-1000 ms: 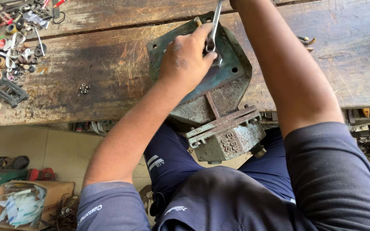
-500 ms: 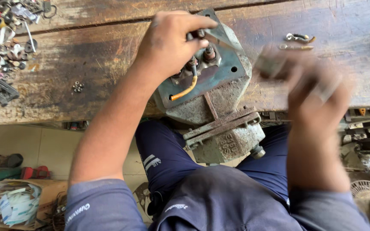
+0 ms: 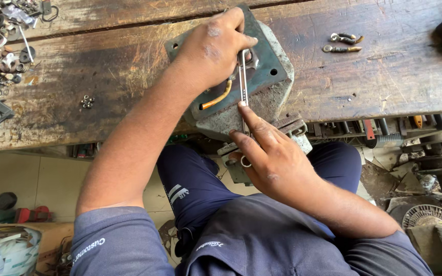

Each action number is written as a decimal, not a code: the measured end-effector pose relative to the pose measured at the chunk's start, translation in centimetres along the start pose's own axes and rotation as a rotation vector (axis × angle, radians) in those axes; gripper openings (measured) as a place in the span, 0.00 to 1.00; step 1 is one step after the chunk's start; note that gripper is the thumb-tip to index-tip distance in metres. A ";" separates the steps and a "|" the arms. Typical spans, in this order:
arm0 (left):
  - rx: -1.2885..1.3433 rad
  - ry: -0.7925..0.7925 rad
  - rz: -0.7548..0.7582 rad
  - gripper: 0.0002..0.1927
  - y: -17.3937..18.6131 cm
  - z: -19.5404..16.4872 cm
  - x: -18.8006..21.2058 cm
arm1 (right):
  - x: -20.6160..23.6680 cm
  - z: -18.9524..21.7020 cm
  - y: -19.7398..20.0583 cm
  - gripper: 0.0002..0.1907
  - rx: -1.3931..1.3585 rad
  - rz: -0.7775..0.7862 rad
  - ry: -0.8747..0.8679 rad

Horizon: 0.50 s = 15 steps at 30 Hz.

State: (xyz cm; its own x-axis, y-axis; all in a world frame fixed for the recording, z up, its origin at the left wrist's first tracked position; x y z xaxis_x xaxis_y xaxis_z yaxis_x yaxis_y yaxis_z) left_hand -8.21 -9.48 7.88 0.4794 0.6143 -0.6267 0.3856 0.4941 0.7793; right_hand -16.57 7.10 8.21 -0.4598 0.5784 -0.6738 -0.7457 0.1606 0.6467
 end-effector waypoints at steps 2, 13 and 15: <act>0.020 0.045 0.011 0.16 -0.5 0.4 0.2 | 0.2 -0.1 0.2 0.24 -0.013 -0.008 -0.016; -0.048 0.045 -0.022 0.02 -1.5 0.4 0.1 | 1.6 -3.4 3.2 0.15 -0.166 -0.156 -0.195; -0.022 0.071 -0.010 0.01 -1.5 0.5 0.2 | 2.1 -4.3 3.6 0.14 -0.223 -0.200 -0.211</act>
State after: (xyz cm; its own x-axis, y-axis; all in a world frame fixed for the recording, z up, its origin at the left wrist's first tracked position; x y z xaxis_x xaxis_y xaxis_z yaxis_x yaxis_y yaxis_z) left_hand -8.26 -10.42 6.55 0.4181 0.6512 -0.6334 0.3721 0.5133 0.7733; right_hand -22.31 5.48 7.64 -0.2023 0.7091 -0.6754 -0.9083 0.1220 0.4002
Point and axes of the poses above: each hand's wrist, its own x-axis away from the middle knuckle, its own y-axis out of the back of the hand, z = x × y, the point moved 10 cm from there along -x, towards the middle knuckle, and after that the axes turned 12 degrees about -z, right-handed, at the moved point
